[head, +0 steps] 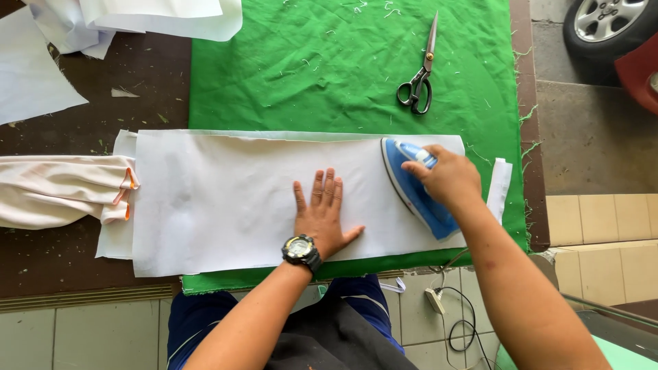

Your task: A person uses a steam iron to press a long strip of white fabric on a workbench.

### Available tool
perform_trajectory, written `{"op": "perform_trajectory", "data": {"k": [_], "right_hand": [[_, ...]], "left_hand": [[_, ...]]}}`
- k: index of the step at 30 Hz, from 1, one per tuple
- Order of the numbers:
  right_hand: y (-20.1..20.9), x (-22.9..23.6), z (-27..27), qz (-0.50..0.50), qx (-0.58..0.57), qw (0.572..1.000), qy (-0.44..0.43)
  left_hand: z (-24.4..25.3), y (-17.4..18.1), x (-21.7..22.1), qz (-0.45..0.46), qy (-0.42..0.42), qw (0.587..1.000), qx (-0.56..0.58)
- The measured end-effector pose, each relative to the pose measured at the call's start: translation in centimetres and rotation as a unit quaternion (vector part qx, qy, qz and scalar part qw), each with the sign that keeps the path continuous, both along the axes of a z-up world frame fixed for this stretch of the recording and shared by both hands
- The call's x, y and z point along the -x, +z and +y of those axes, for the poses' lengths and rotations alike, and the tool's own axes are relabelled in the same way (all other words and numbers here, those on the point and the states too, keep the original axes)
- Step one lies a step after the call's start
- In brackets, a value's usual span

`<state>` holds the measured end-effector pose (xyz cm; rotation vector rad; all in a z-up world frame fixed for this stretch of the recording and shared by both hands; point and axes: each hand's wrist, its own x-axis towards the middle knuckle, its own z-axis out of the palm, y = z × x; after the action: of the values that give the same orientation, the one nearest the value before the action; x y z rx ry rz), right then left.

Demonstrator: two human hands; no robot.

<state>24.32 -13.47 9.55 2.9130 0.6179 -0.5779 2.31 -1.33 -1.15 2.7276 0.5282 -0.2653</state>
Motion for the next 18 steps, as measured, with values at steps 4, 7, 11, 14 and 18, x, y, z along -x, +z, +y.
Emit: {"op": "perform_trajectory", "data": {"k": [4, 7, 11, 14, 18], "right_hand": [[-0.6, -2.2, 1.1, -0.002, -0.012, 1.000, -0.011], [-0.3, -3.0, 1.6, 0.005, -0.026, 0.999, -0.017], [-0.5, -3.8, 1.9, -0.012, -0.025, 1.000, -0.005], [-1.1, -5.3, 2.0, -0.015, -0.030, 0.999, -0.006], [-1.6, -6.5, 2.0, -0.018, -0.036, 0.999, -0.001]], "left_hand": [[-2.2, 0.7, -1.3, -0.007, -0.034, 0.999, 0.033], [-3.5, 0.3, -2.2, -0.014, -0.067, 0.997, 0.041], [-4.3, 0.3, -2.1, 0.006, -0.095, 0.994, 0.045], [-4.2, 0.6, -1.9, 0.015, -0.100, 0.994, 0.043], [-4.2, 0.6, -1.9, 0.012, -0.100, 0.994, 0.040]]}}
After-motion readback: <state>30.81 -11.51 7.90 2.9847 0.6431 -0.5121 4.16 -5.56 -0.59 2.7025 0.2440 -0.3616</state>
